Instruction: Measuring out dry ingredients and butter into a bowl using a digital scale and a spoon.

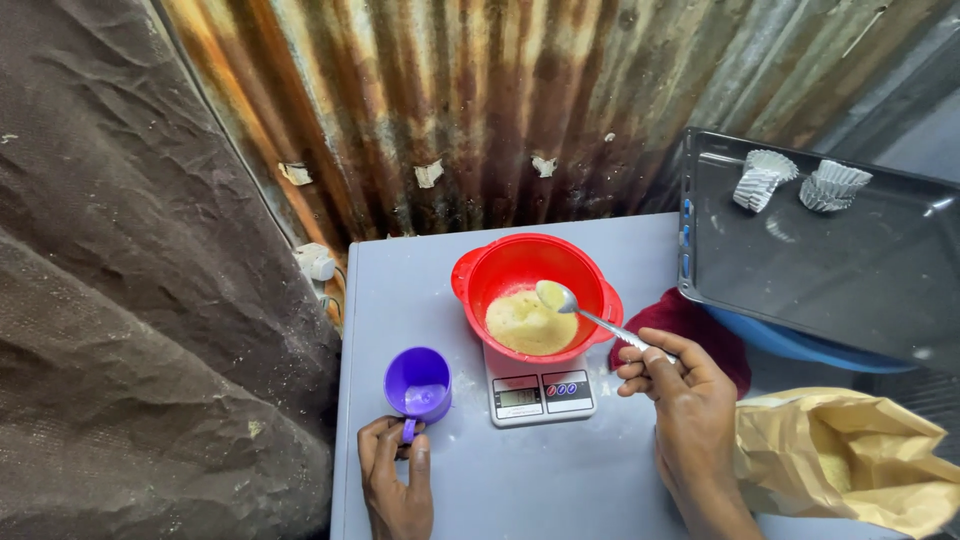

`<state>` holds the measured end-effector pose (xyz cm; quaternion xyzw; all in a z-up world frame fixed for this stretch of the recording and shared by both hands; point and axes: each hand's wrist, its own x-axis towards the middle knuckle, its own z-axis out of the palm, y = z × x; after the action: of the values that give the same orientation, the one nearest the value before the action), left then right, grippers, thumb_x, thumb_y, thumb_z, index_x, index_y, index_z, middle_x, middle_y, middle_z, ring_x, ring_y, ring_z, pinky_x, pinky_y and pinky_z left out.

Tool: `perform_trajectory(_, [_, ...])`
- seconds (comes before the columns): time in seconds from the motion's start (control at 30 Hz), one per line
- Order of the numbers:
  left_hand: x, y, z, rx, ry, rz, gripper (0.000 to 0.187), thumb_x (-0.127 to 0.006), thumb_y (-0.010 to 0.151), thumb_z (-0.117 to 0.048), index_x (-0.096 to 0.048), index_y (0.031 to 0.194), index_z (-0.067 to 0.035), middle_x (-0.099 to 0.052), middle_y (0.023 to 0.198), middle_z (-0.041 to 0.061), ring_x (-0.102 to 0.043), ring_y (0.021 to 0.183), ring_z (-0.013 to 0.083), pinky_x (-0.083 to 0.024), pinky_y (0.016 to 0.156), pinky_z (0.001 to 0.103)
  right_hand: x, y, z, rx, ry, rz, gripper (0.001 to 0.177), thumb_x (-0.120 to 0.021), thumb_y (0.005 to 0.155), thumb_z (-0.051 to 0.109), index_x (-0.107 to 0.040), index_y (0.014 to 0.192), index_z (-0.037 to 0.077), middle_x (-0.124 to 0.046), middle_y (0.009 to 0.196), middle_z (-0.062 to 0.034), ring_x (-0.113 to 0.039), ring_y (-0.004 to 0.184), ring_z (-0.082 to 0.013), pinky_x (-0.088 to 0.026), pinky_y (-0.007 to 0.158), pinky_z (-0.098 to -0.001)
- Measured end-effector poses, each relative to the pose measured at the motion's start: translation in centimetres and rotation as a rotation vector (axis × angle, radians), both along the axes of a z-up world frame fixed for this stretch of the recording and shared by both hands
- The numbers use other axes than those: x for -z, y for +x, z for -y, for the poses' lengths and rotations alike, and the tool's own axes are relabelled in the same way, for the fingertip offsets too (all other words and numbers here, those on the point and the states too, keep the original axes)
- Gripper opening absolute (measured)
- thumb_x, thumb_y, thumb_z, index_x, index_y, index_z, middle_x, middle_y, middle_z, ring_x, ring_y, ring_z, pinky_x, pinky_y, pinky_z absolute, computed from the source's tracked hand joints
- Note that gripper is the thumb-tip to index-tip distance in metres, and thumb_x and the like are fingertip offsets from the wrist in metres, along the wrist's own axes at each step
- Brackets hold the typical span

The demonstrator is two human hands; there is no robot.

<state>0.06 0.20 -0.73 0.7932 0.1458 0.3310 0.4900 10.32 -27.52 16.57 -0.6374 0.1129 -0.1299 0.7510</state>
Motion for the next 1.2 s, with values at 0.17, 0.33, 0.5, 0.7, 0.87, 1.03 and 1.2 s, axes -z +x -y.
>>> perform_trajectory(0.17, [0.1, 0.1, -0.1, -0.001, -0.002, -0.004, 0.039, -0.065, 0.107, -0.044, -0.083, 0.118, -0.012, -0.066, 0.128, 0.007, -0.071, 0.108, 0.0197, -0.062, 0.086, 0.036, 0.3, -0.1, -0.2, 0.024, -0.026, -0.027, 0.025, -0.059, 0.11, -0.004, -0.073, 0.13, -0.012, -0.079, 0.1, -0.0328, -0.073, 0.081, -0.031, -0.064, 0.071, -0.0371])
perform_trajectory(0.33, [-0.2, 0.1, 0.0, -0.002, -0.009, 0.008, 0.036, -0.066, 0.106, -0.041, -0.083, 0.116, -0.012, -0.067, 0.128, 0.007, -0.071, 0.105, 0.0194, -0.062, 0.085, 0.035, -1.7, -0.7, -1.1, 0.062, -0.144, -0.027, 0.026, -0.06, 0.11, 0.0, -0.074, 0.13, -0.009, -0.081, 0.102, -0.0283, -0.075, 0.081, -0.0275, -0.066, 0.074, -0.0363])
perform_trajectory(0.5, [-0.1, 0.1, -0.1, 0.006, -0.005, 0.026, 0.037, -0.067, 0.106, -0.042, -0.082, 0.12, -0.011, -0.067, 0.128, 0.008, -0.069, 0.103, 0.0196, -0.061, 0.084, 0.035, -1.6, -0.7, -0.9, 0.056, -0.138, -0.023, 0.027, -0.062, 0.11, 0.002, -0.074, 0.13, -0.01, -0.08, 0.101, -0.0283, -0.075, 0.082, -0.028, -0.067, 0.074, -0.0374])
perform_trajectory(0.7, [-0.3, 0.1, 0.1, -0.001, -0.012, 0.031, 0.04, -0.065, 0.107, -0.044, -0.082, 0.122, -0.011, -0.067, 0.127, 0.006, -0.07, 0.108, 0.0181, -0.062, 0.084, 0.034, -0.8, -0.5, -0.9, 0.017, -0.116, -0.006, 0.026, -0.061, 0.111, -0.001, -0.074, 0.131, -0.011, -0.081, 0.1, -0.0292, -0.076, 0.082, -0.0292, -0.067, 0.073, -0.0371])
perform_trajectory(0.87, [-0.6, 0.0, 0.0, 0.001, -0.027, -0.002, 0.042, -0.064, 0.106, -0.045, -0.081, 0.122, -0.01, -0.067, 0.127, 0.006, -0.07, 0.107, 0.0179, -0.063, 0.086, 0.035, -0.9, -0.6, -1.2, 0.023, -0.093, -0.002, 0.024, -0.061, 0.11, -0.002, -0.074, 0.129, -0.012, -0.08, 0.099, -0.0296, -0.075, 0.081, -0.0288, -0.067, 0.073, -0.0366])
perform_trajectory(1.03, [-0.4, -0.1, -0.1, -0.002, -0.022, -0.002, 0.039, -0.066, 0.106, -0.042, -0.08, 0.122, -0.01, -0.067, 0.128, 0.006, -0.069, 0.105, 0.0185, -0.062, 0.085, 0.034, -1.3, -0.8, -1.3, 0.034, -0.126, -0.02, 0.025, -0.061, 0.111, -0.001, -0.075, 0.129, -0.01, -0.081, 0.099, -0.0283, -0.075, 0.081, -0.0285, -0.067, 0.073, -0.0365])
perform_trajectory(1.2, [-0.3, 0.0, -0.2, 0.0, -0.015, 0.01, 0.04, -0.066, 0.106, -0.044, -0.079, 0.12, -0.009, -0.067, 0.127, 0.006, -0.07, 0.104, 0.0184, -0.062, 0.085, 0.034, -1.6, -0.8, -1.3, 0.041, -0.148, -0.023, 0.025, -0.061, 0.111, 0.001, -0.075, 0.128, -0.009, -0.081, 0.099, -0.0276, -0.076, 0.082, -0.0284, -0.067, 0.074, -0.0366])
